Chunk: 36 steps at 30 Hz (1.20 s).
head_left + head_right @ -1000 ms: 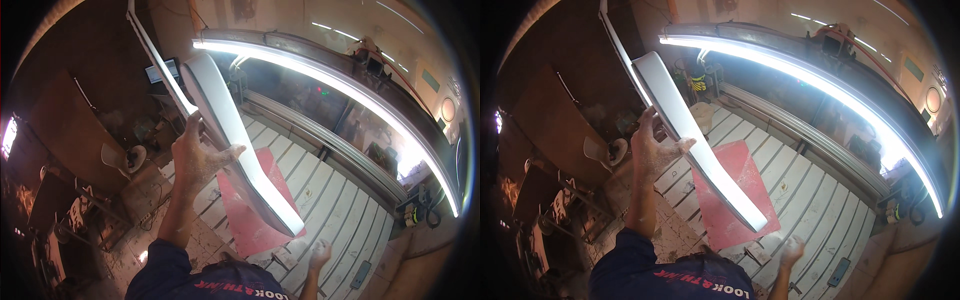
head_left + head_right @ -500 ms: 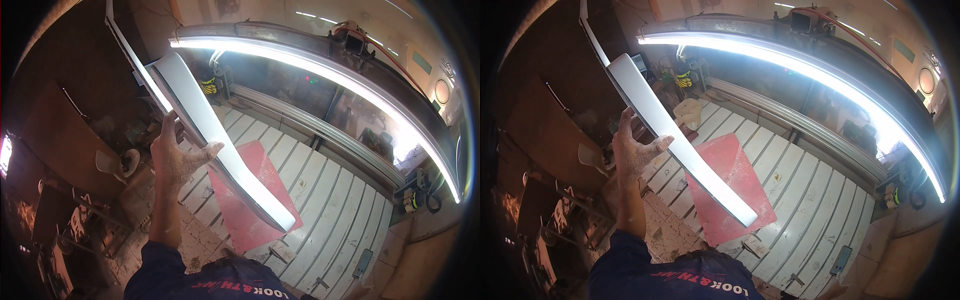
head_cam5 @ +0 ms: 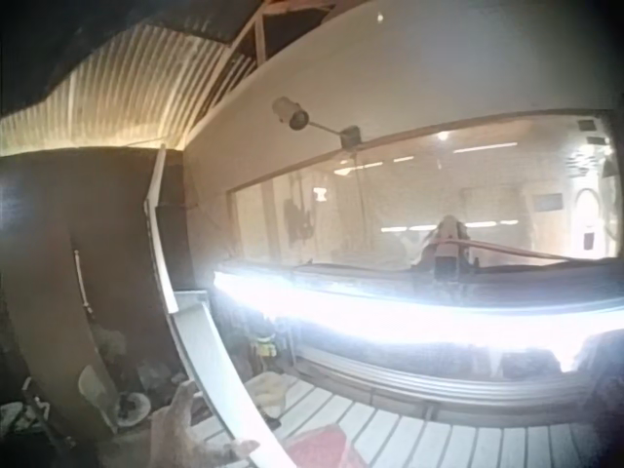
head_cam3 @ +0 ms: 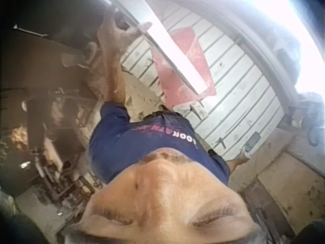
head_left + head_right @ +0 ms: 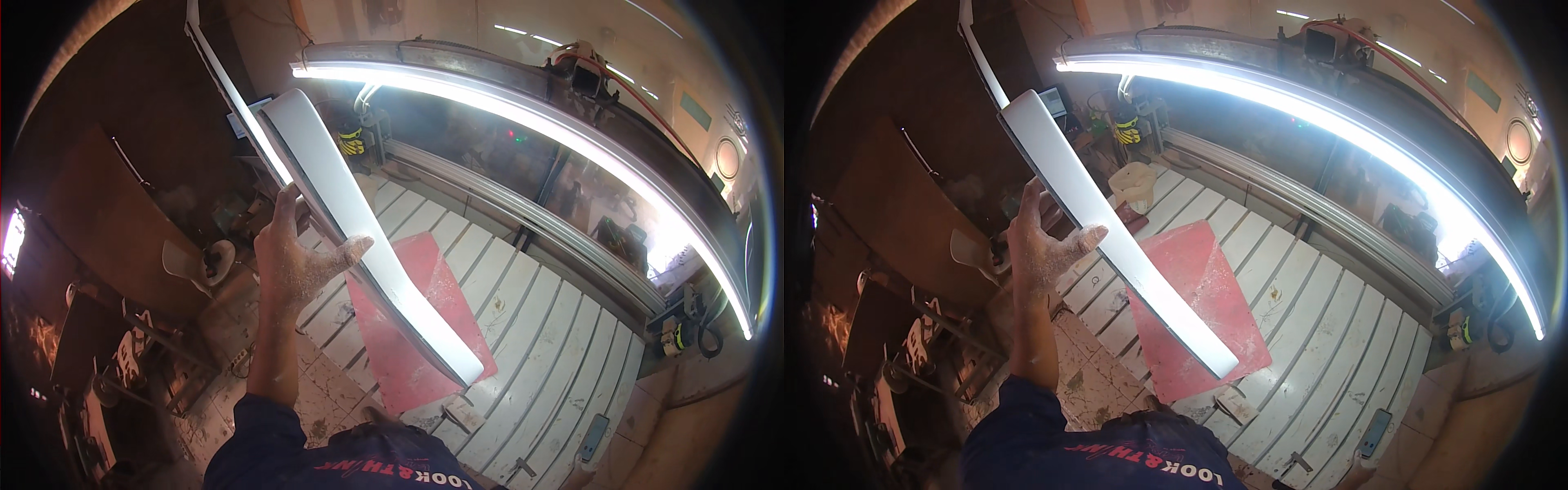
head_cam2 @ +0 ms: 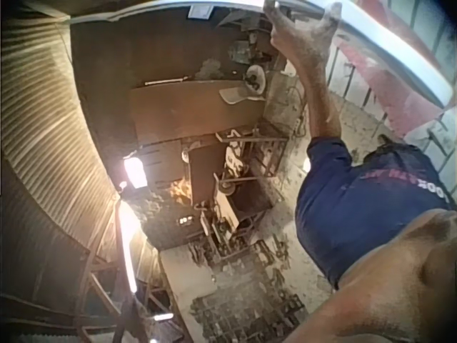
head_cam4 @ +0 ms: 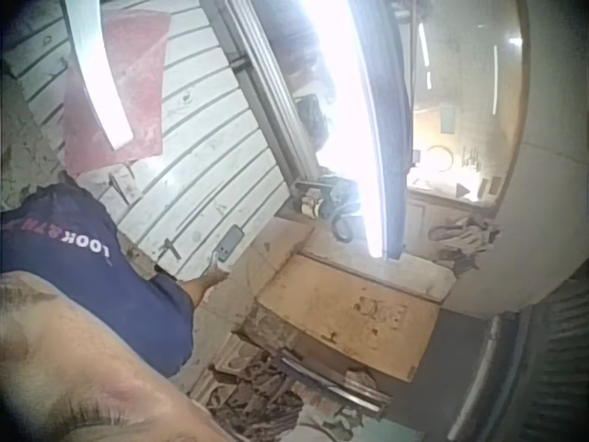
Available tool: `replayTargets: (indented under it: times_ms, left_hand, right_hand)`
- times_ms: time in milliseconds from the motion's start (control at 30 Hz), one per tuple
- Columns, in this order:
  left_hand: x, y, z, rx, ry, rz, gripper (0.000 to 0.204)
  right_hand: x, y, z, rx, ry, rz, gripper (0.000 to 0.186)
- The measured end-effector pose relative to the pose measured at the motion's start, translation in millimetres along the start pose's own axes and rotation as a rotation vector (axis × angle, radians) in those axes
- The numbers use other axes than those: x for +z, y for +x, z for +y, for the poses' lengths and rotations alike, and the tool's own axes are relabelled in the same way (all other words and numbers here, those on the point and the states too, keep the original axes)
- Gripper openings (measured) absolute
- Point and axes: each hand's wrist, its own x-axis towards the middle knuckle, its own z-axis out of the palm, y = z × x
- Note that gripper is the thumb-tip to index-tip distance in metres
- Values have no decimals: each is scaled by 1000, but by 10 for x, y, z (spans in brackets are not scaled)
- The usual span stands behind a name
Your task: The person sands the edges and inner surfaces of a white guitar body using a sanding block, rotating the body to reach different sides.
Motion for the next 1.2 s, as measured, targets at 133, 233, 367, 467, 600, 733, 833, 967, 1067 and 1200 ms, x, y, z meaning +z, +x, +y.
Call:
replayTargets:
  times_ms: [133, 233, 367, 467, 600, 733, 833, 967, 1067, 1200]
  left_hand:
    - [-16, -24, 6, -1, 42, 10, 102]
    - [-21, -23, 62, -17, 15, 15, 102]
    - [-25, -34, 52, -26, 18, 17, 100]
    - [-12, -15, 64, -27, 16, 29, 96]
    - [-55, -24, 91, -49, 25, 17, 94]
    - [-37, 0, 42, -6, 20, 10, 95]
    - [7, -15, 33, -7, -68, 16, 96]
    - [-6, -48, 33, -6, -19, 12, 98]
    - [2, -96, 21, 5, -67, 39, 97]
    - [-37, -136, 102, -8, -43, 23, 95]
  right_hand:
    - [263, 11, -20, 22, -117, 226, 98]
    - [304, -1, -39, 36, -188, 384, 98]
    - [341, 28, -549, 156, -354, 273, 105]
    - [273, 54, -672, 209, -384, 261, 106]
    - [145, -153, -1077, 200, -290, 136, 98]
    - [17, -122, -743, 227, -343, 124, 93]
    - [69, -269, -529, 232, -321, 153, 93]
    - [264, -547, -464, 222, -280, 216, 92]
    - [374, -662, -490, 215, -255, 248, 92]
    - [485, -746, -573, 203, -225, 267, 92]
